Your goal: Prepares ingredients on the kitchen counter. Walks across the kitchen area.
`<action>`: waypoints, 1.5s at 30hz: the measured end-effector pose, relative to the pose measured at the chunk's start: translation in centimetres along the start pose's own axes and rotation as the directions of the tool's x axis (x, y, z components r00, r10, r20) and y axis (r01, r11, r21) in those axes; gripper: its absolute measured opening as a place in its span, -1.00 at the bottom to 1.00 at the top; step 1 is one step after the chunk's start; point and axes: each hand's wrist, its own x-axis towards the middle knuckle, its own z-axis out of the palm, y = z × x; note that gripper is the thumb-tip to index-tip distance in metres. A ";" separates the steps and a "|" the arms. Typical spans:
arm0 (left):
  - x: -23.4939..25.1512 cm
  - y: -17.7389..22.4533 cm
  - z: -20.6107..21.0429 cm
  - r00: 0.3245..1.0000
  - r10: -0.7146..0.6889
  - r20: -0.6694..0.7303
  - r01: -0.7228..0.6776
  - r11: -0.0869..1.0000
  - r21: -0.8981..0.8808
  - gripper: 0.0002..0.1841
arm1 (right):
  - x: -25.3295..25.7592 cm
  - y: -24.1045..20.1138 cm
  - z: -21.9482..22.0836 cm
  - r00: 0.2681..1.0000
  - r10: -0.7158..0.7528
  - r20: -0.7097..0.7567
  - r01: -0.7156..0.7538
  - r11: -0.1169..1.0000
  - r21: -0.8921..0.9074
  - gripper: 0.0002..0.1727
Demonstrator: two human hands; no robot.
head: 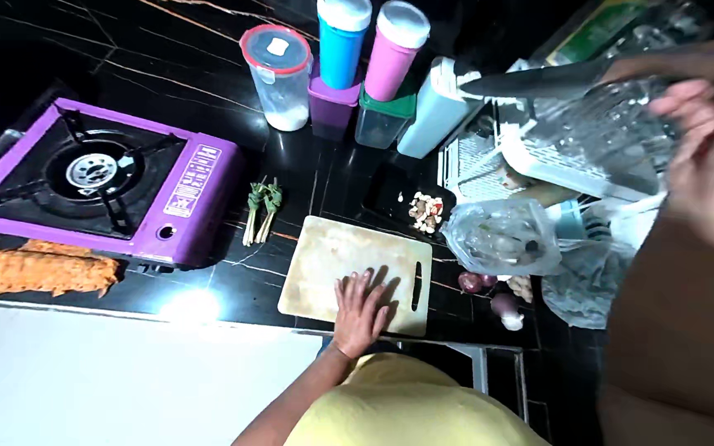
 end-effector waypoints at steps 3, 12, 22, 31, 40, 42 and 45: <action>0.1 -0.4 -1.2 0.990 -0.139 -0.034 0.133 0.981 -0.138 -0.48 | -9.2 1.3 -1.3 0.953 0.301 0.032 -0.303 0.941 0.149 -0.76; 1.6 -1.1 -7.9 0.926 -0.363 -0.108 0.354 0.931 -0.094 -0.34 | -29.6 9.6 -3.7 0.248 0.930 0.270 -0.883 0.102 0.459 -0.77; 8.5 3.7 -5.0 0.952 -0.307 -0.014 0.304 0.947 -0.100 -0.32 | -31.4 14.8 -5.7 0.178 0.600 0.780 -0.512 0.733 -0.447 -0.53; 9.0 2.1 -3.7 0.941 -0.332 0.059 0.336 0.939 -0.068 -0.29 | -30.5 12.5 -14.4 0.470 0.422 0.776 -0.686 0.728 0.020 -0.52; 7.0 -3.4 -0.3 0.876 -0.383 0.294 0.213 0.853 0.476 -0.09 | -32.2 12.0 -13.5 0.616 0.677 0.402 -0.742 0.670 0.008 -0.80; 7.0 -3.4 -0.4 0.875 -0.392 0.284 0.231 0.854 0.467 -0.11 | -32.8 11.9 -12.9 0.654 0.666 0.359 -0.727 0.685 0.055 -0.84; 8.7 -3.2 -0.6 0.896 -0.378 0.235 0.292 0.898 0.330 -0.21 | -32.6 11.2 -12.0 0.644 0.705 0.297 -0.748 0.661 0.055 -0.87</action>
